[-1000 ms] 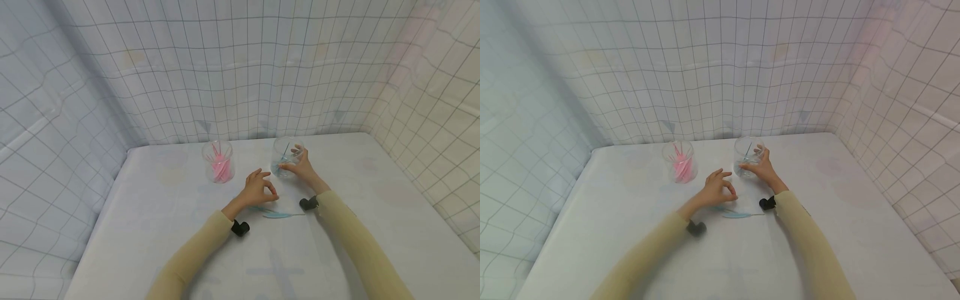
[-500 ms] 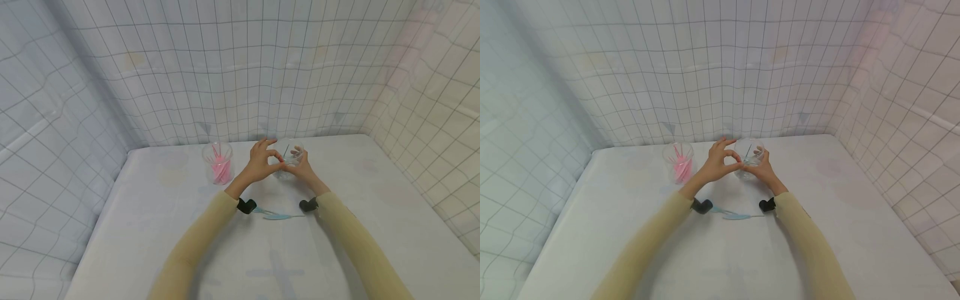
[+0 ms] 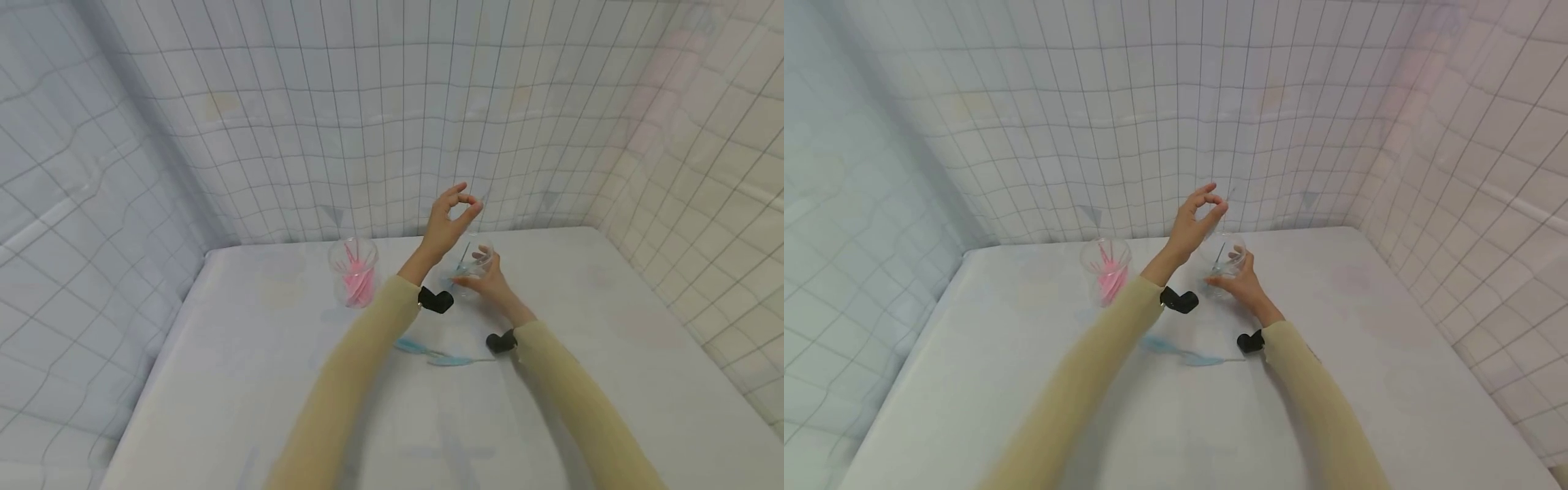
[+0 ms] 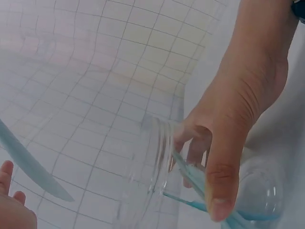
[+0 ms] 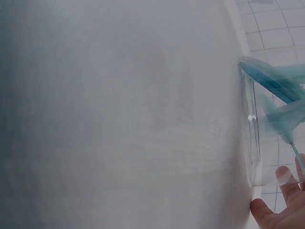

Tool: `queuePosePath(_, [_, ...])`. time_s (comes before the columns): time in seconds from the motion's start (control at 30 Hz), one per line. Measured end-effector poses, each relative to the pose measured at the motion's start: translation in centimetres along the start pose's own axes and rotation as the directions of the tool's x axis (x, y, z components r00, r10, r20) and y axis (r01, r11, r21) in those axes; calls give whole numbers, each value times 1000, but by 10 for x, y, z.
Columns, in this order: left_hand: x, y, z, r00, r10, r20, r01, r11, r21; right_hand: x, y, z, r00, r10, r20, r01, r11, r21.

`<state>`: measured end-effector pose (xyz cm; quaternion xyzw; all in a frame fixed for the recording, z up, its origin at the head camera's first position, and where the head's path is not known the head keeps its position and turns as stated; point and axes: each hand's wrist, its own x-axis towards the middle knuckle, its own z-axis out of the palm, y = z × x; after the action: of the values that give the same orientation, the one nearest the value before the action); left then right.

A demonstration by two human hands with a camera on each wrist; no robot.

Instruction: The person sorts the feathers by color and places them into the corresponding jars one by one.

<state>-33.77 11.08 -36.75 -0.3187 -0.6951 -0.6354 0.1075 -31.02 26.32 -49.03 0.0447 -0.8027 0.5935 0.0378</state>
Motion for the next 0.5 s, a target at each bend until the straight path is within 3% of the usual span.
queuePosePath(0.1, [2, -9, 6, 995, -96, -25, 94, 993, -72, 1, 2, 1, 1000, -10, -14, 10, 1000, 5])
queuePosePath(0.23, [-5, -26, 12, 983, -176, -51, 171, 981, -90, -1, 5, 3, 1000, 2, -11, -2, 1000, 2])
queuePosePath(0.37, [-15, -43, 12, 977, -208, -34, 207, 978, -30, -1, 7, 2, 1000, 8, 1, -8, 1000, -22])
queuePosePath(0.5, [-24, -54, 3, 980, -199, 4, 199, 979, 39, 2, 6, -1, 1000, -7, 9, 7, 998, -58])
